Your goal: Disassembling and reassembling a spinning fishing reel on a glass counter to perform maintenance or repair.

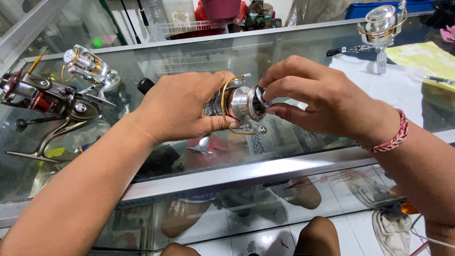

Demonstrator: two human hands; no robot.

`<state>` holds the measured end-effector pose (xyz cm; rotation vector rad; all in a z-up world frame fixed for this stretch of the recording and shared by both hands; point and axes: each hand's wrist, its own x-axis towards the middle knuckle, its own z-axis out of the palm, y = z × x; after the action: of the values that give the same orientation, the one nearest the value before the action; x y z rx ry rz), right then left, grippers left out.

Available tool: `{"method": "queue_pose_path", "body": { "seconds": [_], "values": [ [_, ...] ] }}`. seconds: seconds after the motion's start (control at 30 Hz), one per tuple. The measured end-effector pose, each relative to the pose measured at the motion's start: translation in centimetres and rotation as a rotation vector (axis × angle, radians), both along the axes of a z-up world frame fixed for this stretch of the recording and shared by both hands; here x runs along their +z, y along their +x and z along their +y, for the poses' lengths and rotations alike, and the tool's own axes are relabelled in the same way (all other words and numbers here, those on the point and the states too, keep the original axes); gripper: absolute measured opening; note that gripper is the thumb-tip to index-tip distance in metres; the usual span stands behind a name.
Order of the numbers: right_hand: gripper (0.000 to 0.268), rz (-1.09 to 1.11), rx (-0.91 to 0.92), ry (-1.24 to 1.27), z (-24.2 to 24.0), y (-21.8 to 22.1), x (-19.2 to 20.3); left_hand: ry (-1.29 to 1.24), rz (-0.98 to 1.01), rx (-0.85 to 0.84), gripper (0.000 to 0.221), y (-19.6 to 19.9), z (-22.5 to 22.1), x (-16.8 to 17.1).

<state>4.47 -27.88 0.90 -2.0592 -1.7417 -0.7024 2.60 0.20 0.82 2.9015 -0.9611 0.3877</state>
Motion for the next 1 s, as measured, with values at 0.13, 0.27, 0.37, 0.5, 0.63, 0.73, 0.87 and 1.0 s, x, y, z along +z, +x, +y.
{"method": "queue_pose_path", "body": {
  "seconds": [0.13, 0.27, 0.37, 0.5, 0.63, 0.73, 0.87, 1.0],
  "values": [
    [0.025, -0.035, -0.003, 0.022, 0.0, -0.5, -0.1, -0.021, 0.041, 0.002, 0.067, 0.0, 0.0, 0.1],
    [0.020, -0.046, -0.012, 0.002, 0.1, -0.3, -0.4, -0.014, 0.039, 0.001, 0.064, 0.1, 0.0, 0.3],
    [0.016, -0.084, -0.013, 0.006, 0.0, -0.4, -0.4, -0.008, 0.026, -0.010, 0.065, 0.1, 0.0, 0.1],
    [0.017, -0.107, -0.028, 0.028, -0.2, -0.9, -0.5, -0.021, 0.033, -0.016, 0.063, 0.1, 0.1, 0.1],
    [0.016, -0.108, -0.014, 0.021, -0.3, -0.9, -1.0, -0.020, 0.045, -0.010, 0.063, 0.0, 0.0, 0.1],
    [0.016, -0.111, -0.014, 0.030, -0.3, -0.9, -1.1, -0.015, 0.034, -0.012, 0.064, 0.1, 0.0, 0.0],
    [0.015, -0.109, -0.023, -0.025, -0.6, -1.2, -0.5, -0.008, 0.003, -0.030, 0.064, 0.2, 0.1, -0.1],
    [0.016, -0.207, 0.003, -0.102, -0.7, -1.6, -0.1, -0.026, -0.004, -0.032, 0.065, 0.2, 0.0, -0.3]
  ]
}}
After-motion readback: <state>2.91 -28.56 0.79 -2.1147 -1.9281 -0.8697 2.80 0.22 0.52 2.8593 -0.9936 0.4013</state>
